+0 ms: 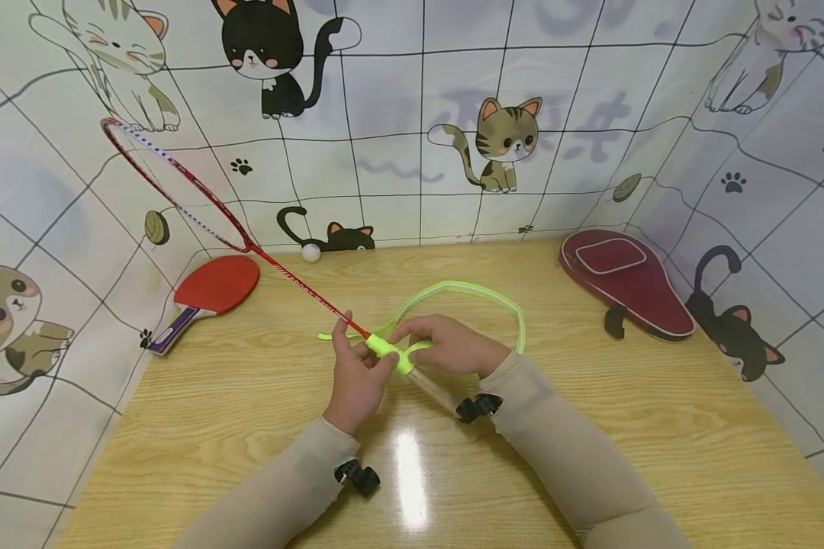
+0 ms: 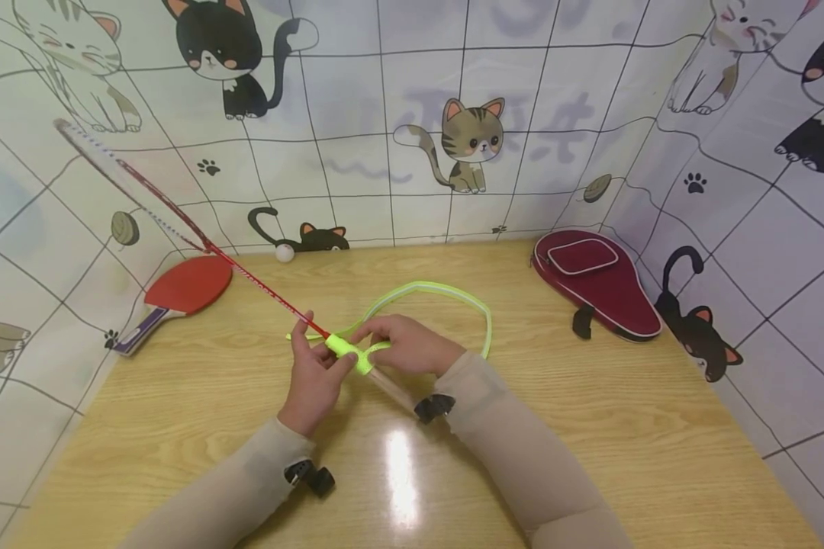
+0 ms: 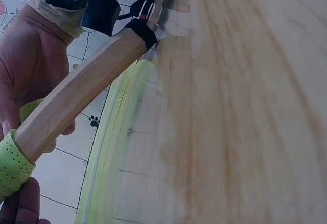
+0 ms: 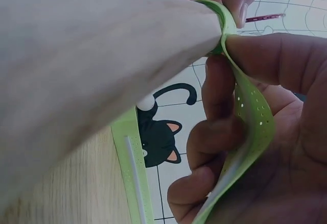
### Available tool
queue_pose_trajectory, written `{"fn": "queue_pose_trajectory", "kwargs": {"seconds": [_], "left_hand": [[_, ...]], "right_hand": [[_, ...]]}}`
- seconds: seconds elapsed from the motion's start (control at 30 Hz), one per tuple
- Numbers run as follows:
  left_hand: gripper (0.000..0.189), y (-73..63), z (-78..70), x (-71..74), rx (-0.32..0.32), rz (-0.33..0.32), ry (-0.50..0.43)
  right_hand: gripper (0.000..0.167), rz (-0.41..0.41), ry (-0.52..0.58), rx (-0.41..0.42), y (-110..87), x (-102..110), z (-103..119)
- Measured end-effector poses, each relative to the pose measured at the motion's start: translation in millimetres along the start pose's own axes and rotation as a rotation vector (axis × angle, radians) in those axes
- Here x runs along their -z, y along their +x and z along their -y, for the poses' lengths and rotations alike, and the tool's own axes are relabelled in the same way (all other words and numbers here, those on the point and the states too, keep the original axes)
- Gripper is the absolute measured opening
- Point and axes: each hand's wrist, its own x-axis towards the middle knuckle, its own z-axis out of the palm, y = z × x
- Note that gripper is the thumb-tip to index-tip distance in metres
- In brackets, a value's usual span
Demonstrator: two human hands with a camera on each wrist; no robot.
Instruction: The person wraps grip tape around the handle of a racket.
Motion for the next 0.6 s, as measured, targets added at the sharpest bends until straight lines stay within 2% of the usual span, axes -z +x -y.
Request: {"fn": "queue_pose_trajectory", "kwargs": {"seconds": [0.17,0.4,0.6], "left_hand": [[0.097,1.0,0.8,1.6,-0.006,0.006,-0.001],[0.096,2.0,1.6,2.2,-0.011,0.008,0.002],[0.099,2.1,3.6,2.4,-0.006,0.015,0.023]], "right_hand": [[0.042,-0.005,-0.004,-0.006,-0.8,-0.2,1.7],[0.046,0.056,0.062,-0.005,-1.3,-0.7,0.2],[0.046,0.051,0.067,-0.004,-1.3,0.0,0.0]]}}
